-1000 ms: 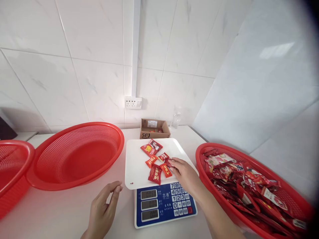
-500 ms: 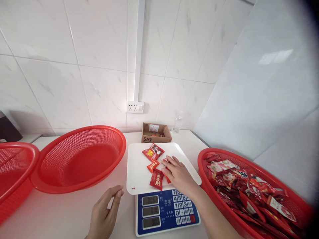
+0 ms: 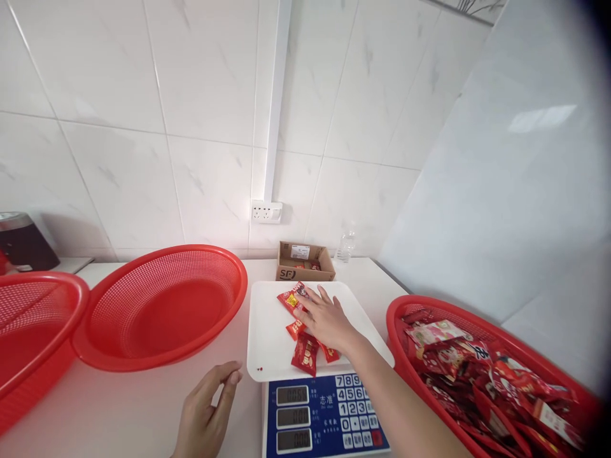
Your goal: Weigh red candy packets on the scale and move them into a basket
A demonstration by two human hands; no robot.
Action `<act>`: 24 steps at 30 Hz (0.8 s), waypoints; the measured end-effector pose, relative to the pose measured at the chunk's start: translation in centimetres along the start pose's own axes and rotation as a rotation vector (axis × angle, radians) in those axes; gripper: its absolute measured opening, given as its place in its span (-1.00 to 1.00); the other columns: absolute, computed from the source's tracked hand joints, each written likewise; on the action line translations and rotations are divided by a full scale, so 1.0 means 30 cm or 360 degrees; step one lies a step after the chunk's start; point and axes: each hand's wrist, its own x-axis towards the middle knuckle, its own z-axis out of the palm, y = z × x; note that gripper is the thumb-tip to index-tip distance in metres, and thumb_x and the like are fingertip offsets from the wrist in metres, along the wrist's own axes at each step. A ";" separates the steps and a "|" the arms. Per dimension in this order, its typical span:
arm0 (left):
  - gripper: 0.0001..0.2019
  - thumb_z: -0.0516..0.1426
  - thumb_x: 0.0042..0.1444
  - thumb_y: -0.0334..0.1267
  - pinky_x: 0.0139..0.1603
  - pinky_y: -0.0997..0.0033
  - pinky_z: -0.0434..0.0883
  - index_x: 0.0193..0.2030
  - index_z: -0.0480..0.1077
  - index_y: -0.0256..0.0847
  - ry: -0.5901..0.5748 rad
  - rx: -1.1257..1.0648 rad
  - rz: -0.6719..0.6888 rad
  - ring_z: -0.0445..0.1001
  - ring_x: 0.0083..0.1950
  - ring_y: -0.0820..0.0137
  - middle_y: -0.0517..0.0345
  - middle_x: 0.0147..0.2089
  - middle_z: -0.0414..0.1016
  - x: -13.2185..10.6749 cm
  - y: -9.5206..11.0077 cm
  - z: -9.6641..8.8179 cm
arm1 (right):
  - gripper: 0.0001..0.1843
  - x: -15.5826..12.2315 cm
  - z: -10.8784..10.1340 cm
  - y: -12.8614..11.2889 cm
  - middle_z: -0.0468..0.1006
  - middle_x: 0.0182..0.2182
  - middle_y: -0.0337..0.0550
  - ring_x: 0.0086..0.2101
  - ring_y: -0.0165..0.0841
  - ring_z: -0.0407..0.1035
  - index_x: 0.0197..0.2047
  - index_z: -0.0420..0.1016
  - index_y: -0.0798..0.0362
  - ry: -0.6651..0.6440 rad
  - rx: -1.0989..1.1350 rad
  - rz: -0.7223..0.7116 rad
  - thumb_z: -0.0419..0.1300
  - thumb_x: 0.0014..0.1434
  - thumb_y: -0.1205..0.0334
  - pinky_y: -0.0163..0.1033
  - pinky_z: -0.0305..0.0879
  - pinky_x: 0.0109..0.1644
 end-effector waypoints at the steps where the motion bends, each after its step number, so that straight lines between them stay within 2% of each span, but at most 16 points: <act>1: -0.85 0.08 0.16 -0.16 -0.45 0.67 0.48 -0.26 0.44 -0.10 0.0003 -0.0007 0.0002 0.58 -0.37 0.45 0.21 -0.37 0.59 0.000 0.000 0.001 | -0.33 0.004 0.002 0.007 -0.09 0.35 -0.25 0.32 -0.09 -0.37 0.31 0.07 -0.17 -0.0011 0.0004 0.0017 -0.32 0.24 -0.23 0.22 -0.29 0.27; 6: -0.83 0.07 0.16 -0.14 -0.43 0.64 0.49 -0.28 0.45 -0.12 -0.0008 -0.0021 0.0010 0.57 -0.39 0.44 0.19 -0.39 0.58 -0.005 0.008 -0.003 | -0.41 0.010 0.013 0.053 0.05 0.32 -0.15 0.29 -0.16 -0.17 0.23 0.23 -0.08 0.0112 0.0075 0.0127 -0.25 0.28 -0.11 0.11 -0.16 0.27; 10: -0.83 0.07 0.17 -0.14 -0.38 0.60 0.50 -0.25 0.44 -0.13 -0.0092 -0.0009 -0.0031 0.57 -0.36 0.41 0.14 -0.36 0.58 -0.011 0.004 -0.008 | -0.47 0.007 0.013 0.068 0.22 0.23 -0.02 0.25 -0.18 -0.02 0.12 0.36 0.04 0.0229 0.0195 0.0025 -0.20 0.29 -0.02 0.10 -0.06 0.25; 15: -0.83 0.07 0.17 -0.14 -0.41 0.63 0.48 -0.25 0.44 -0.11 -0.0092 -0.0005 -0.0044 0.57 -0.35 0.41 0.16 -0.34 0.59 -0.010 -0.010 -0.009 | -0.49 -0.038 0.004 0.058 0.18 0.26 -0.05 0.25 -0.17 -0.01 0.14 0.35 0.00 0.0288 0.0322 0.0004 -0.15 0.28 -0.02 0.12 -0.03 0.26; 20: -0.81 0.08 0.15 -0.08 -0.38 0.62 0.48 -0.27 0.45 -0.08 -0.0035 -0.0059 -0.0082 0.56 -0.38 0.43 0.21 -0.39 0.58 -0.014 -0.004 -0.001 | -0.44 -0.191 -0.004 0.077 0.17 0.27 -0.13 0.27 -0.19 -0.05 0.20 0.28 -0.04 0.0479 0.0312 0.0094 -0.13 0.25 -0.10 0.08 -0.04 0.30; 22: -0.77 0.07 0.15 -0.02 -0.39 0.62 0.47 -0.30 0.46 -0.08 0.0034 -0.0083 -0.0154 0.54 -0.39 0.43 0.21 -0.40 0.56 -0.020 0.006 0.008 | -0.44 -0.279 0.007 0.122 0.18 0.26 -0.17 0.26 -0.18 -0.03 0.18 0.31 -0.09 0.0592 0.0279 0.0148 -0.11 0.22 -0.13 0.07 -0.01 0.29; 24: -0.73 0.06 0.14 0.03 -0.39 0.62 0.46 -0.32 0.46 -0.07 0.0091 -0.0105 -0.0219 0.53 -0.40 0.43 0.21 -0.41 0.55 -0.025 0.015 0.018 | -0.45 -0.369 0.033 0.200 0.19 0.26 -0.18 0.24 -0.16 0.04 0.16 0.34 -0.11 0.0721 0.0219 0.0198 -0.07 0.20 -0.14 0.05 0.11 0.25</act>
